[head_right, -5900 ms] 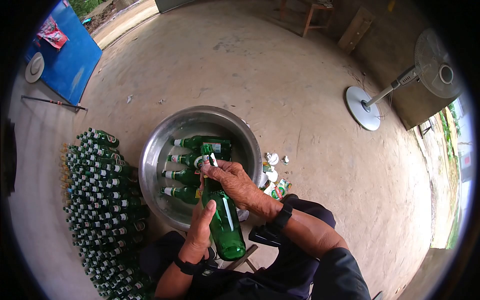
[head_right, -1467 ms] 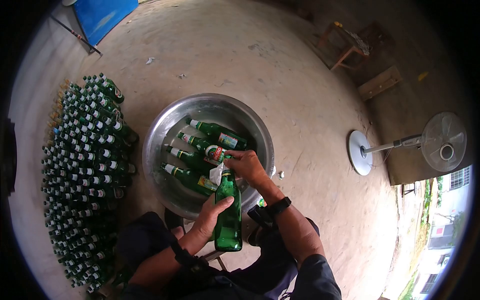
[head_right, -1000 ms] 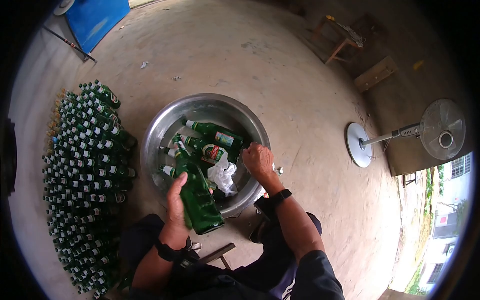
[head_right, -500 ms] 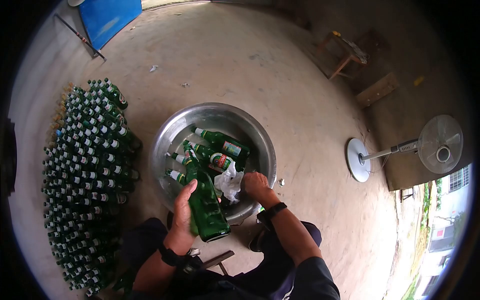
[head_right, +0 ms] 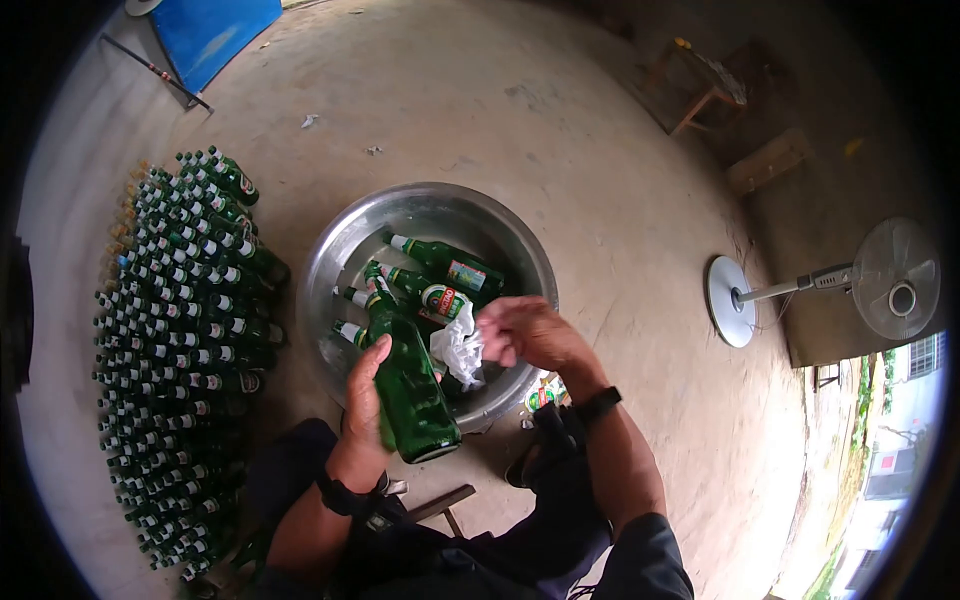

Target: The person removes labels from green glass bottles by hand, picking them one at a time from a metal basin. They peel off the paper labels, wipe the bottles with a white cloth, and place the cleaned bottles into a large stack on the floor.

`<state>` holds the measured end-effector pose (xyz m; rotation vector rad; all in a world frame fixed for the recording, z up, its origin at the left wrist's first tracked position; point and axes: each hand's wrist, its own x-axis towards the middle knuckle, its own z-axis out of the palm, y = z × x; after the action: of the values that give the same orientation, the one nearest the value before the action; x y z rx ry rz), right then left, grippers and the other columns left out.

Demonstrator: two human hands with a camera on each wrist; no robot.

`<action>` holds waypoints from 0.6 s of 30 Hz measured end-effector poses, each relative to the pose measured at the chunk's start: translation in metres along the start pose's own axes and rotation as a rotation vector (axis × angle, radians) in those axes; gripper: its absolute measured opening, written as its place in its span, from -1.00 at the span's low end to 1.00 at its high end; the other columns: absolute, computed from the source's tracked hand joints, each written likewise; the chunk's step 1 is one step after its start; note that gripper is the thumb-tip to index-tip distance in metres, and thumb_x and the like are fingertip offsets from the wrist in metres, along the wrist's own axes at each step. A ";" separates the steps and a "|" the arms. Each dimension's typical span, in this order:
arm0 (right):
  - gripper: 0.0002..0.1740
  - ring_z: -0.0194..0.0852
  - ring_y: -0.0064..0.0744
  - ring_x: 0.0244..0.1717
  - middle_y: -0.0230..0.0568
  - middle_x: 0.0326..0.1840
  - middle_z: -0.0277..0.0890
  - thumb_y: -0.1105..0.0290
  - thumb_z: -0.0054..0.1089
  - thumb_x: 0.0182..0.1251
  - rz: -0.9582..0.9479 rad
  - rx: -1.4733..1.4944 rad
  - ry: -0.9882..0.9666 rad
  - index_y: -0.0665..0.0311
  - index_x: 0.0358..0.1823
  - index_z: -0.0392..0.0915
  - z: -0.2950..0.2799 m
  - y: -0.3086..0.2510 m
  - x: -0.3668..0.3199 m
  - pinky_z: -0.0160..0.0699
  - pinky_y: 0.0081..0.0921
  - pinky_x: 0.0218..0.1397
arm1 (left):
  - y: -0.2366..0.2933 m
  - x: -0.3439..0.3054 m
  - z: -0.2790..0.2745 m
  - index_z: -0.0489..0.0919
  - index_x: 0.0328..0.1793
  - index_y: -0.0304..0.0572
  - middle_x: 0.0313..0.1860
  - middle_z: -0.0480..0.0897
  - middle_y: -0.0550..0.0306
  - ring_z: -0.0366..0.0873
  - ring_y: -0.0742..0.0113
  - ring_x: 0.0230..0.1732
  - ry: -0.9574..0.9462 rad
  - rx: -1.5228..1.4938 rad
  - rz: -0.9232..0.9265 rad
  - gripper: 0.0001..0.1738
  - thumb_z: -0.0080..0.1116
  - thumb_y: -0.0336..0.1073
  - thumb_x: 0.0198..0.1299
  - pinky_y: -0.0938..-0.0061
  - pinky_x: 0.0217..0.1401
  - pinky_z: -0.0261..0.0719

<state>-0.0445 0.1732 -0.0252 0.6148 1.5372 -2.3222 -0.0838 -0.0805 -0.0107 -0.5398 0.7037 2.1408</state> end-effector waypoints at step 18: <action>-0.76 0.74 0.09 -0.25 0.05 -0.34 0.69 0.32 0.27 0.34 -0.632 -1.776 0.506 0.39 -0.17 0.70 -0.002 0.056 0.009 0.68 -0.06 -0.22 | -0.007 0.013 -0.010 0.61 0.06 -0.06 -0.25 0.71 0.08 0.71 0.14 -0.31 0.004 0.102 0.094 -0.61 0.27 0.03 0.32 0.25 -0.20 0.70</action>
<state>-0.0264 0.1538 -0.0752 0.1355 3.3137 -0.1425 -0.0850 -0.0759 -0.0281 -0.4648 0.8502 2.1777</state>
